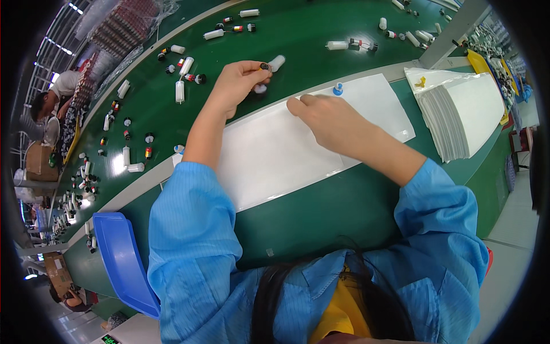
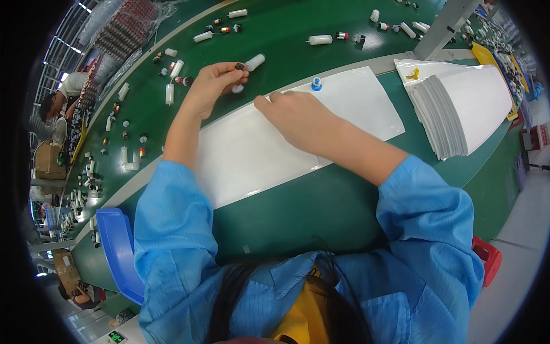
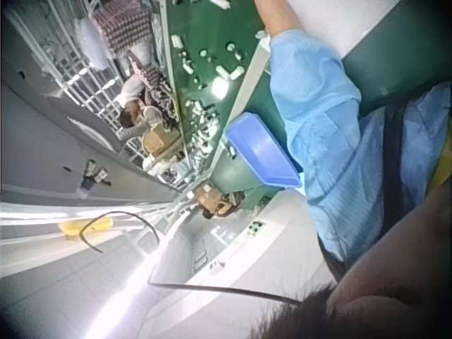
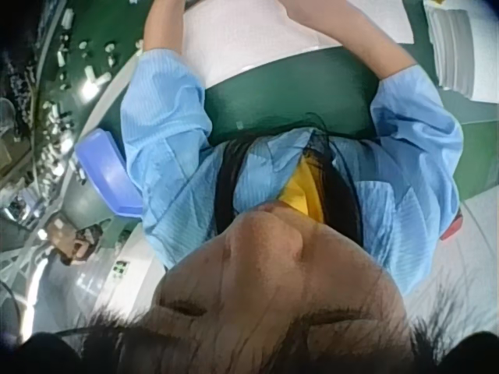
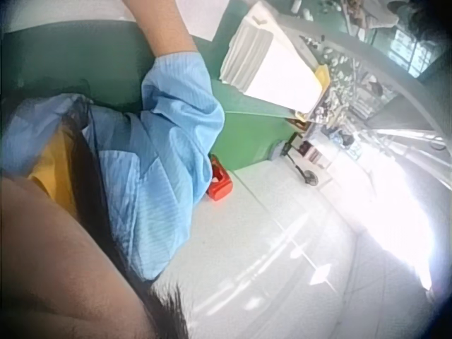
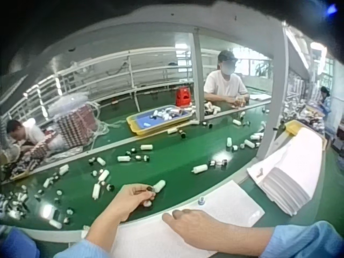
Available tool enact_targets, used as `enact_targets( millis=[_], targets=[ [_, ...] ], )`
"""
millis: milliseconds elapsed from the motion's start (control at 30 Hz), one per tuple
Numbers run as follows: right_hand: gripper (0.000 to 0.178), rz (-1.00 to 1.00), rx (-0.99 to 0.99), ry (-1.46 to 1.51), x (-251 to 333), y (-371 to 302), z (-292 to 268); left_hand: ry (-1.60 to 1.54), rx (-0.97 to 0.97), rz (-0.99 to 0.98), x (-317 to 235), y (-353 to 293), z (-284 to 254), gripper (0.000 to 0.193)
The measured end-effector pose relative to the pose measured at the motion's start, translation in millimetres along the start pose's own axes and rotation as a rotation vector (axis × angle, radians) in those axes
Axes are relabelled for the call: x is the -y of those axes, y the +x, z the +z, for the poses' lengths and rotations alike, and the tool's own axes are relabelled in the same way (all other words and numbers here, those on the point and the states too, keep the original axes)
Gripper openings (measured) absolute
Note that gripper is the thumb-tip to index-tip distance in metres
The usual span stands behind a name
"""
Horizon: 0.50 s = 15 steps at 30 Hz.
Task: The person assembles small electronic or plastic components by hand on a factory assembly line.
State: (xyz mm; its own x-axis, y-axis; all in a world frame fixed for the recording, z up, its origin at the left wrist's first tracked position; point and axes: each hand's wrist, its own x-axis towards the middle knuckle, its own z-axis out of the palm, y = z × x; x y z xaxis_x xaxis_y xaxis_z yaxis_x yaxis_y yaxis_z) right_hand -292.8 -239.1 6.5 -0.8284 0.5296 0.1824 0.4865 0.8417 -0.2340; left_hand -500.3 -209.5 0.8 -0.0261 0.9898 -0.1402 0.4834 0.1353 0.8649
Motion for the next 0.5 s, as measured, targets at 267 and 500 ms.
enact_targets(
  millis=[267, 500],
  targets=[
    [0.024, 0.559, -0.501, 1.492, -39.9, -14.1, -10.3, -1.018, 0.261, -0.078, -10.6, -24.7, 20.6, 0.024],
    [0.024, 0.549, -0.656, 1.865, -14.0, 17.5, -2.3, -0.906, 0.257, 0.090, -16.9, -34.9, 33.3, 0.024]
  ],
)
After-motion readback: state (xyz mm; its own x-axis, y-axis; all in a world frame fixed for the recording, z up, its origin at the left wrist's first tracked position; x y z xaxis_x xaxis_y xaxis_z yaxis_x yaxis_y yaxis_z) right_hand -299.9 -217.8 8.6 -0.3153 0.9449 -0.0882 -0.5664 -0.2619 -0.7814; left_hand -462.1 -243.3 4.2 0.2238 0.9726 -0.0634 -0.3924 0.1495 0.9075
